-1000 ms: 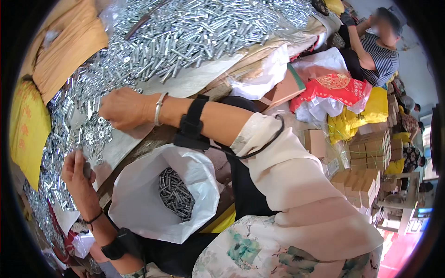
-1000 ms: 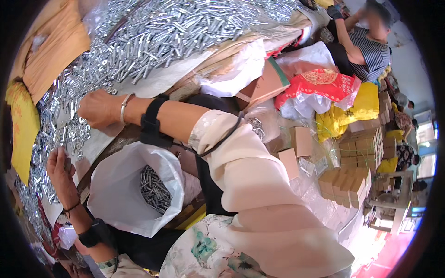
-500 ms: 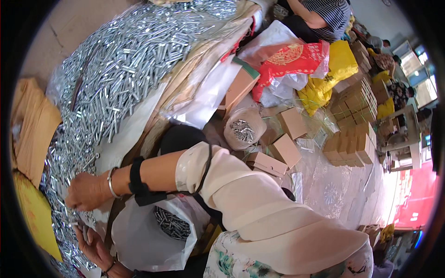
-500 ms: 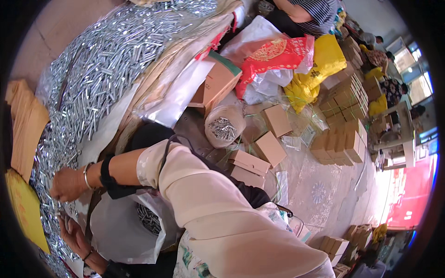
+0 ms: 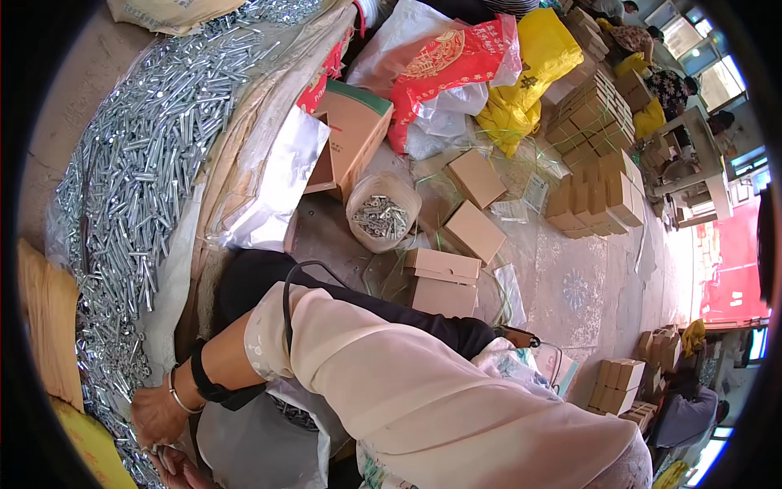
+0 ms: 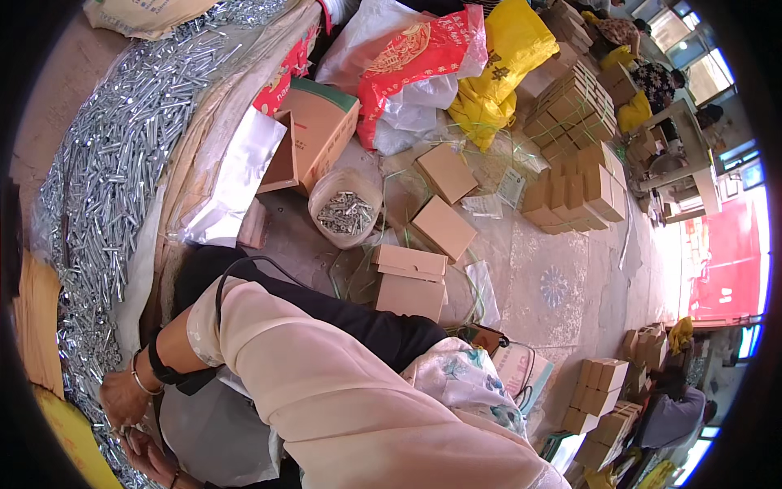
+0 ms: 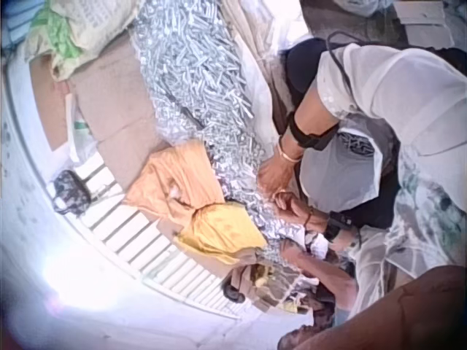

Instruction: Assembling metal bolts by adding washers and nuts.

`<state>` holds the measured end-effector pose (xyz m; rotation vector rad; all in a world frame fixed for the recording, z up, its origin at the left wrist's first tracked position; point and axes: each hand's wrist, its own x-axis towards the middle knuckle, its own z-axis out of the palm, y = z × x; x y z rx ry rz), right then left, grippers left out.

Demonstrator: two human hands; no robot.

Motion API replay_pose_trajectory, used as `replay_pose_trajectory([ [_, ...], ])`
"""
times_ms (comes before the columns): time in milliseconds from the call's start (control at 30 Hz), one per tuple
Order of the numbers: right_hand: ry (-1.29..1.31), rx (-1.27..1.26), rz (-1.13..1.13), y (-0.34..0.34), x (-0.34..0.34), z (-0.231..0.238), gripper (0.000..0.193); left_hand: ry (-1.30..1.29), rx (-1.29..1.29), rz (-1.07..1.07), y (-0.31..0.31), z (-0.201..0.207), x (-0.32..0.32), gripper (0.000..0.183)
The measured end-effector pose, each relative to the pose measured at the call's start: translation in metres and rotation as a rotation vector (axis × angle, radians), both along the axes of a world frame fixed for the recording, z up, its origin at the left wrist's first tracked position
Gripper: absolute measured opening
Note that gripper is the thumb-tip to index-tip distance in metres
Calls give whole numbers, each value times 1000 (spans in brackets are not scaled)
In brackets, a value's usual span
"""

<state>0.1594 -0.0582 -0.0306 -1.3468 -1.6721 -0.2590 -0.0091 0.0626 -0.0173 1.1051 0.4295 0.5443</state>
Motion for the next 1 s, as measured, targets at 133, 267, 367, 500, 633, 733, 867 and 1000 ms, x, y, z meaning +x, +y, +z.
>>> replay_pose_trajectory([
  [133, -73, 56, -103, 8, -8, 18, 13, 67, 118, 62, 46, -14, -28, 18],
  [267, -2, -71, -73, -14, 5, -3, 10, -58, -456, 59, 29, -31, -23, 20],
  [367, 7, -182, -118, -37, 12, 14, 12, -258, -569, -37, -26, -10, 6, 9],
  [500, 16, -281, -81, -38, 7, 24, 11, -119, -368, 60, -50, 10, 9, 7],
  [633, -2, -323, -51, -38, 5, 29, 11, -98, -345, 100, -57, 14, 8, 9],
  [733, -41, -325, -93, -40, 2, 33, 11, -52, -321, 123, -58, 12, 8, 10],
  [867, -14, -362, -61, -41, 4, 30, 11, -35, -375, 139, -63, 10, 13, 7],
  [1000, 99, -455, 34, -44, 6, 37, 11, -6, -412, 89, -63, 12, 10, 8],
])
